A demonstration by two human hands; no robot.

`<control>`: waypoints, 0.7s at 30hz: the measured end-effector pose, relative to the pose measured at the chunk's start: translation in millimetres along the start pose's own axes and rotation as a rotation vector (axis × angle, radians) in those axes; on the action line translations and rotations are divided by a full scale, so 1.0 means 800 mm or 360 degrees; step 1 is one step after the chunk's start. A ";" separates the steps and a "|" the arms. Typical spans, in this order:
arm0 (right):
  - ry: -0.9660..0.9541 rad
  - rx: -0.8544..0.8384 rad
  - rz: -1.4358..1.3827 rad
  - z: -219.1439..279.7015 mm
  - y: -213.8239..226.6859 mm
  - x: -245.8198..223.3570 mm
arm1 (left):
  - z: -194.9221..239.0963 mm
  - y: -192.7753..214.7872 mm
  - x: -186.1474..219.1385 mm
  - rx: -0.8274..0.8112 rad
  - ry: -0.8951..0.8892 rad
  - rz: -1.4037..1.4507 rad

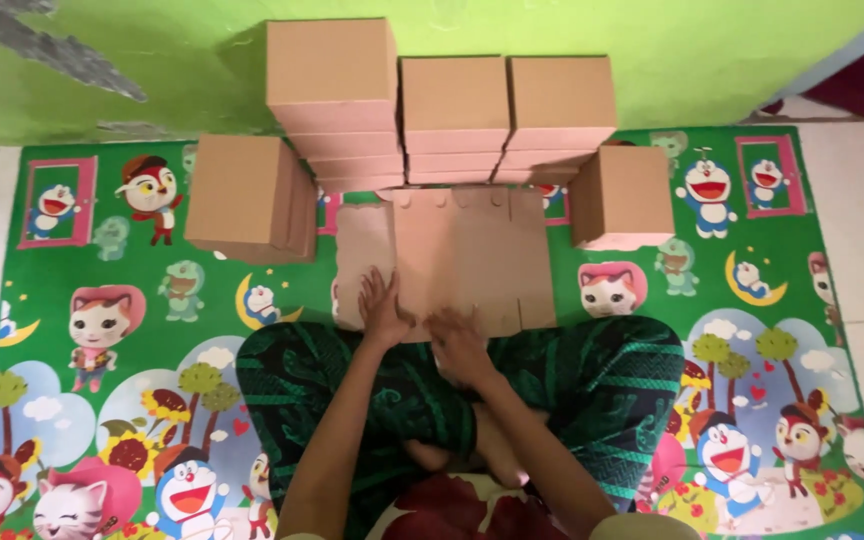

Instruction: A person is sitting on the floor and folding flat cardboard sheets into small boxes, then stacking them.

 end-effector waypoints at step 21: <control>-0.0889 -0.0447 0.0231 -0.065 0.068 0.182 | -0.026 0.057 -0.096 0.1292 0.0290 -0.0057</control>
Point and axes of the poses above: each hand's wrist, its own z-axis away from the middle knuckle, its own y-axis out of the back of the hand, x = y × z, the point moved 6 cm from there along -z, towards the middle knuckle, and after that the axes turned 4 degrees about x, right-handed, at the moved point
